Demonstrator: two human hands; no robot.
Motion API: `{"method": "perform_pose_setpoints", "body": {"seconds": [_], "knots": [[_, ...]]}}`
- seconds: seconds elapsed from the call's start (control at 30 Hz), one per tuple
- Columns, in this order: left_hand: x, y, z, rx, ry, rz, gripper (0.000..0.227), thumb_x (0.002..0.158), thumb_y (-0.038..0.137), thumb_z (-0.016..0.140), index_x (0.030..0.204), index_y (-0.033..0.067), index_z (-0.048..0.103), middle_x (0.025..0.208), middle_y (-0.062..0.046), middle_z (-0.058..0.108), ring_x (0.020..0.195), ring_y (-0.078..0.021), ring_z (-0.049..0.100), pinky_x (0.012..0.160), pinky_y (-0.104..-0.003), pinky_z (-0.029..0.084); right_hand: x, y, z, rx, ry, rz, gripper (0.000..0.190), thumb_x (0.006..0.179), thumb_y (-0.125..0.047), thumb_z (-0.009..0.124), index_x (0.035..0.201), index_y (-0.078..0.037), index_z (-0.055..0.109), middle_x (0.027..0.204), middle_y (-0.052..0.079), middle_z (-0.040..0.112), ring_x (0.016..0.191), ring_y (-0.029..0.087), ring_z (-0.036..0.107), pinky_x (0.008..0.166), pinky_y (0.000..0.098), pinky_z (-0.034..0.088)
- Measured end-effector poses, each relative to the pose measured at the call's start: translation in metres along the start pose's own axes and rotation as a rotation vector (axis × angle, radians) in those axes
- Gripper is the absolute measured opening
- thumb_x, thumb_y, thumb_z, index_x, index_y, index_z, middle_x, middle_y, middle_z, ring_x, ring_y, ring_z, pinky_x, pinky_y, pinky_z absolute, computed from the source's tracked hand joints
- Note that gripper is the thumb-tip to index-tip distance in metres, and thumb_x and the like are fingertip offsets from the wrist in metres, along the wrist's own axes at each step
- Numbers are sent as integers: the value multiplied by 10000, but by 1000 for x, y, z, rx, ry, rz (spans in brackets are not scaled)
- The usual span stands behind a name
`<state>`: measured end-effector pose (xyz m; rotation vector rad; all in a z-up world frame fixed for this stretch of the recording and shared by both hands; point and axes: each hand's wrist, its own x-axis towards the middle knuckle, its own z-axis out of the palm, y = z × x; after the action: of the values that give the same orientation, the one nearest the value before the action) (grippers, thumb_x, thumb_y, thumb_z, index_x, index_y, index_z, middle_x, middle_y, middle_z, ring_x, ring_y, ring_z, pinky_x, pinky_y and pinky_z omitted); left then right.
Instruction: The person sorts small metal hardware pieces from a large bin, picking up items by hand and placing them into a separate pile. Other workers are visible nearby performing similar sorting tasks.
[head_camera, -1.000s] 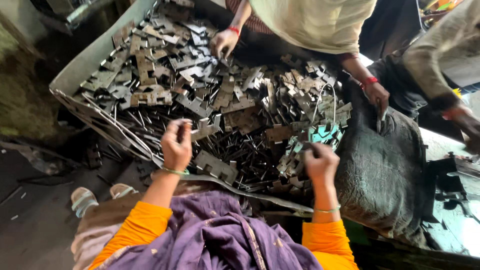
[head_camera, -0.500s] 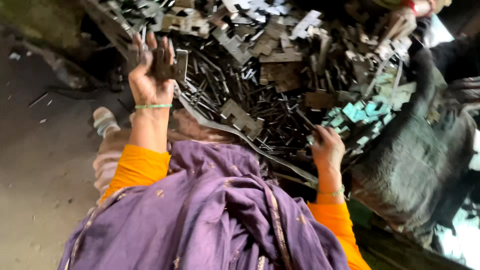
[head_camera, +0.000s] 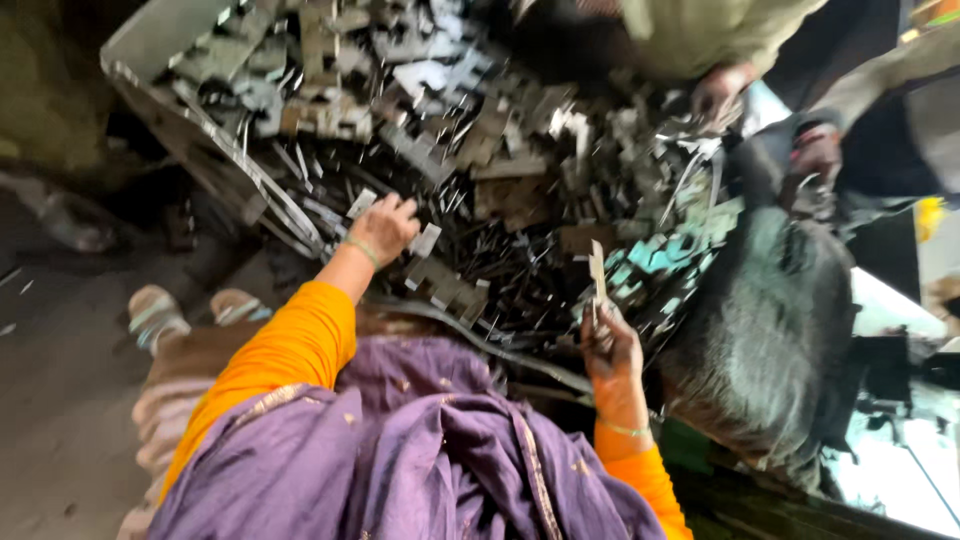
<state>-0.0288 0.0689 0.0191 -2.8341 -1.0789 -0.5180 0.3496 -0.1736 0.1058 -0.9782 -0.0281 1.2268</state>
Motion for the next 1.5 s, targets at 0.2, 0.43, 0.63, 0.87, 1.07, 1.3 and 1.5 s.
{"method": "perform_pose_setpoints", "body": {"seconds": [0.2, 0.43, 0.63, 0.87, 1.07, 1.3, 1.5], "knots": [[26, 18, 4, -544, 490, -103, 139, 889, 96, 621, 992, 136, 705, 1062, -41, 712, 1060, -232, 670, 895, -368, 586, -7, 28, 5, -79, -32, 100, 457, 855, 86, 581, 1294, -41, 566, 1129, 171, 695, 995, 270, 719, 887, 332, 605], [-10, 76, -44, -2405, 262, -1120, 187, 1015, 180, 637, 1111, 27, 684, 1067, -125, 738, 970, -254, 713, 848, -432, 604, -10, 57, 67, -540, -250, 60, 629, 884, 120, 579, 1504, 43, 509, 1315, 182, 694, 1011, 241, 659, 762, 269, 484], [-22, 143, -36, -2919, 136, -921, 371, 999, 255, 580, 1312, 69, 651, 1157, -104, 731, 989, -226, 713, 897, -380, 581, -39, 98, 125, -1352, -479, -464, 673, 917, 61, 573, 1566, -15, 414, 1353, 153, 689, 1182, 292, 661, 1017, 330, 530], [-22, 183, -24, -2474, -57, -832, 518, 973, 385, 692, 1305, 13, 548, 1155, -100, 680, 1081, -261, 634, 936, -413, 538, -54, 97, 116, -1454, -723, -756, 660, 834, 97, 596, 1482, 3, 513, 1453, 230, 609, 1345, 335, 589, 1123, 362, 452], [-16, 130, -38, -873, -74, -350, 731, 827, 423, 808, 1346, -15, 538, 1237, -195, 652, 1177, -365, 610, 1022, -470, 488, -42, 35, 76, -295, -241, 69, 613, 855, 87, 531, 1467, 102, 501, 1333, 238, 661, 1158, 318, 695, 1017, 419, 578], [-18, 87, 11, -273, -301, -360, 842, 730, 396, 871, 1401, 27, 522, 1348, -234, 550, 1258, -422, 523, 1036, -508, 453, -38, -11, 32, -257, -51, -205, 585, 924, 104, 574, 1494, 37, 459, 1331, 198, 646, 1138, 291, 683, 956, 397, 579], [-30, 69, 28, -485, -303, -615, 730, 656, 386, 954, 1281, 109, 699, 1250, -243, 647, 1152, -420, 611, 940, -536, 516, 14, -127, -86, -1257, 378, -1214, 599, 913, 132, 633, 1501, 99, 523, 1365, 270, 641, 1214, 300, 662, 1082, 391, 514]]}}
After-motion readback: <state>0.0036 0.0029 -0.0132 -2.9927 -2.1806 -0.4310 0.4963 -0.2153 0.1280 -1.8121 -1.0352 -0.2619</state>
